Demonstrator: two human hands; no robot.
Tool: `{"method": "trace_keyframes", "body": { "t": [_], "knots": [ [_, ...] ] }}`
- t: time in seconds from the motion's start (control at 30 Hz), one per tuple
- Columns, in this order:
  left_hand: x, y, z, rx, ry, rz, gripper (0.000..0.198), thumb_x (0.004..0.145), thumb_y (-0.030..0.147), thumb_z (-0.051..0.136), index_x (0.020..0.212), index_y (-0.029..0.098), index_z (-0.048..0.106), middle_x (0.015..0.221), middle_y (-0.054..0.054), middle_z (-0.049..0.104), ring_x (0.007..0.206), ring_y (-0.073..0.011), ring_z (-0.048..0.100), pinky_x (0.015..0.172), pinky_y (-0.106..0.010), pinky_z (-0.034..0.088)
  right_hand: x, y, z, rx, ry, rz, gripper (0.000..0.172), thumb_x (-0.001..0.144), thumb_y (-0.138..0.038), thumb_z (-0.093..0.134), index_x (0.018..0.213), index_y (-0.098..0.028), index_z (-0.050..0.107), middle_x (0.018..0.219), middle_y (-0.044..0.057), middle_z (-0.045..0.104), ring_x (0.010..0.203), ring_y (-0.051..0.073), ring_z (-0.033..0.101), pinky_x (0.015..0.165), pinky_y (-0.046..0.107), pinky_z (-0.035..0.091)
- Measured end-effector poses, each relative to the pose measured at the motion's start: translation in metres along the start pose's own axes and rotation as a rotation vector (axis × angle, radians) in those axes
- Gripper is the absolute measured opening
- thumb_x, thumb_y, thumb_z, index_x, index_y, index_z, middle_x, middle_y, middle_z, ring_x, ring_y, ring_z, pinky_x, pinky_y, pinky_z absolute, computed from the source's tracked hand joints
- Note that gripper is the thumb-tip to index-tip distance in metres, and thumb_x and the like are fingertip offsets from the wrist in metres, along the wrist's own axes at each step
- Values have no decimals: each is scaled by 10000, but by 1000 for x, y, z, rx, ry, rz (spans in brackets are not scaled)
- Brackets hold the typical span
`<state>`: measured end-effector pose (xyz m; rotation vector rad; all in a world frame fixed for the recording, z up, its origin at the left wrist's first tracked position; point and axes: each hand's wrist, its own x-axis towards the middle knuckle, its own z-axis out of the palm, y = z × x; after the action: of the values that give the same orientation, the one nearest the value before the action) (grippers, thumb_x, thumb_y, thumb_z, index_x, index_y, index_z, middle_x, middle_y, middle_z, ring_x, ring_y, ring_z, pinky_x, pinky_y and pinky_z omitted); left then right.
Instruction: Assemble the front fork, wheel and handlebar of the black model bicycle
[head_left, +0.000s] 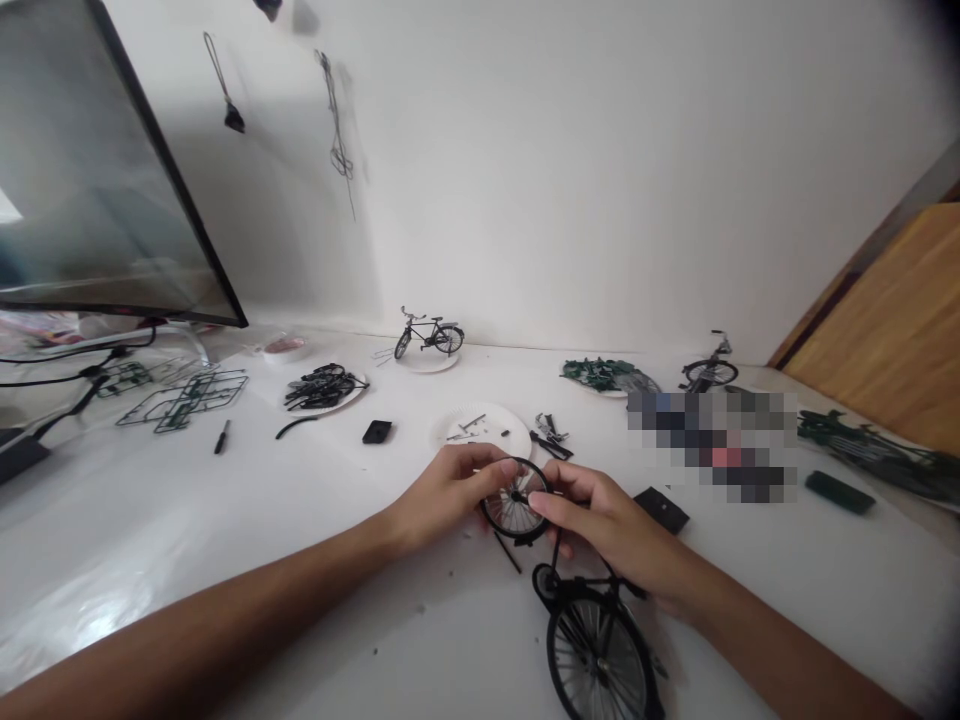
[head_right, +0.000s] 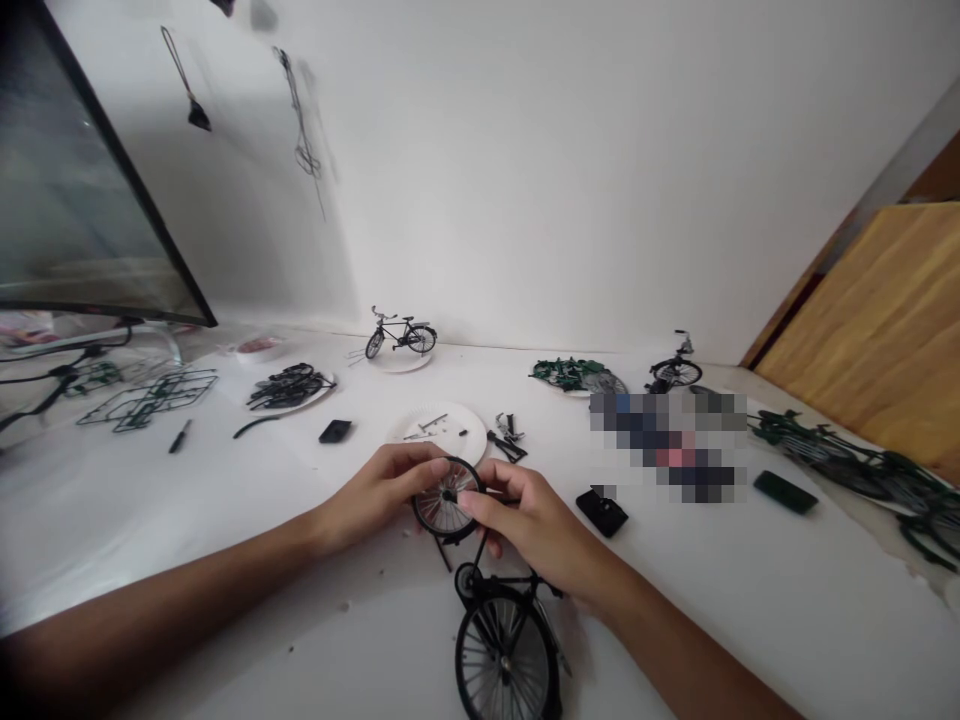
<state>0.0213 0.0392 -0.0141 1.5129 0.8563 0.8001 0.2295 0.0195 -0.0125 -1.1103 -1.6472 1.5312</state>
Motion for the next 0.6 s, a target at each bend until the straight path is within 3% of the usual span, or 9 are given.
{"method": "trace_keyframes", "body": {
  "t": [0.17, 0.33, 0.6],
  "knots": [
    [-5, 3, -1, 151, -66, 14, 410, 918, 522, 538, 827, 125, 583, 605, 31, 477, 500, -76, 443, 465, -200, 344, -1, -1, 0, -5, 13, 5, 227, 899, -397, 634, 877, -178, 583, 760, -33, 554, 606, 75, 522, 575, 203, 448],
    [-8, 3, 0, 140, -142, 11, 394, 934, 494, 526, 802, 125, 563, 538, 32, 483, 481, -76, 433, 474, -200, 328, 1, 0, 0, 11, 19, 2, 231, 889, -399, 646, 934, -177, 602, 802, -19, 571, 621, 83, 541, 559, 204, 469],
    [-4, 1, -2, 84, -165, 6, 423, 932, 516, 526, 851, 109, 602, 582, 3, 530, 475, -78, 448, 474, -211, 335, 2, -2, -2, 246, -34, 39, 417, 940, -562, 484, 940, -160, 590, 859, 49, 621, 699, 144, 611, 550, 245, 518]
  ]
}}
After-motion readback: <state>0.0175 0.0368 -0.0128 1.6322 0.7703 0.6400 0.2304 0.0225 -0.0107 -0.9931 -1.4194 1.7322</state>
